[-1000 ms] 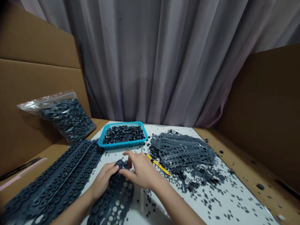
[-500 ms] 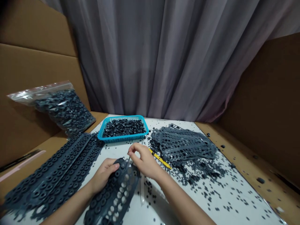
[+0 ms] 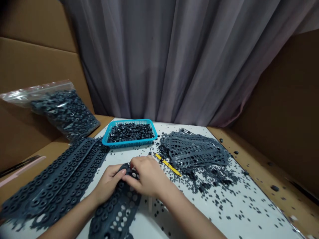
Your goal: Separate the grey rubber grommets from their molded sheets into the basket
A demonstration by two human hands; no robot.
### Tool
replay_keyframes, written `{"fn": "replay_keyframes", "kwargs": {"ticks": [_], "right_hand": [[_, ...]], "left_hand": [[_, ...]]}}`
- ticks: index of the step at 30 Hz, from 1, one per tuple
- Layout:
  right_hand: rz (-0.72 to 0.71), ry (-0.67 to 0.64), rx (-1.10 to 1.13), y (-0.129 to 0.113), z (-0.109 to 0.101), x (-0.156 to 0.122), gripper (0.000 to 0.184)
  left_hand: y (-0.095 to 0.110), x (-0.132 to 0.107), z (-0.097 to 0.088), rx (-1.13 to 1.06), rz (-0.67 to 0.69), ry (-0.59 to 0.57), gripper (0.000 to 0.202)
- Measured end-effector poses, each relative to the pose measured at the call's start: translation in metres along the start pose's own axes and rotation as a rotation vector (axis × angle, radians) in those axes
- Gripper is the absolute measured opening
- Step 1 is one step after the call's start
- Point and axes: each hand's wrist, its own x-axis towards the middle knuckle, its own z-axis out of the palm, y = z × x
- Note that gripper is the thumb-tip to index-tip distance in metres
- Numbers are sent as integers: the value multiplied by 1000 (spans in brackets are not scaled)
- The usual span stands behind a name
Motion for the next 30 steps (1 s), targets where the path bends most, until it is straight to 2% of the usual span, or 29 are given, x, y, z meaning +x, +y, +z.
{"fn": "replay_keyframes", "kwargs": {"ticks": [4, 7, 10, 13, 17, 20, 22, 25, 27, 30], "right_hand": [[13, -172, 150, 6, 5, 1, 31], [18, -203, 320, 11, 8, 2, 35], [70, -239, 610, 13, 12, 4, 39], [140, -225, 971, 18, 23, 6, 41], [233, -105, 1380, 27, 39, 9, 38], [266, 9, 1512, 37, 40, 11, 38], [241, 104, 1410, 41, 32, 12, 38], [199, 210, 1010, 34, 13, 10, 36], [184, 191, 658, 22, 4, 7, 33], [144, 49, 179, 2, 4, 3, 24]], "left_hand": [[0, -2, -1, -98, -41, -99, 40], [0, -1, -1, -233, -112, -102, 42], [2, -1, 2, -455, -241, -117, 40], [3, -2, 7, -657, -375, -56, 37], [4, -3, 12, -799, -459, 92, 32], [4, -1, 9, -796, -467, 211, 33], [2, 1, 6, -702, -423, 259, 36], [2, 3, 2, -473, -318, 293, 37], [4, 4, 2, -360, -287, 311, 34], [7, 5, 6, -277, -238, 244, 30]]}}
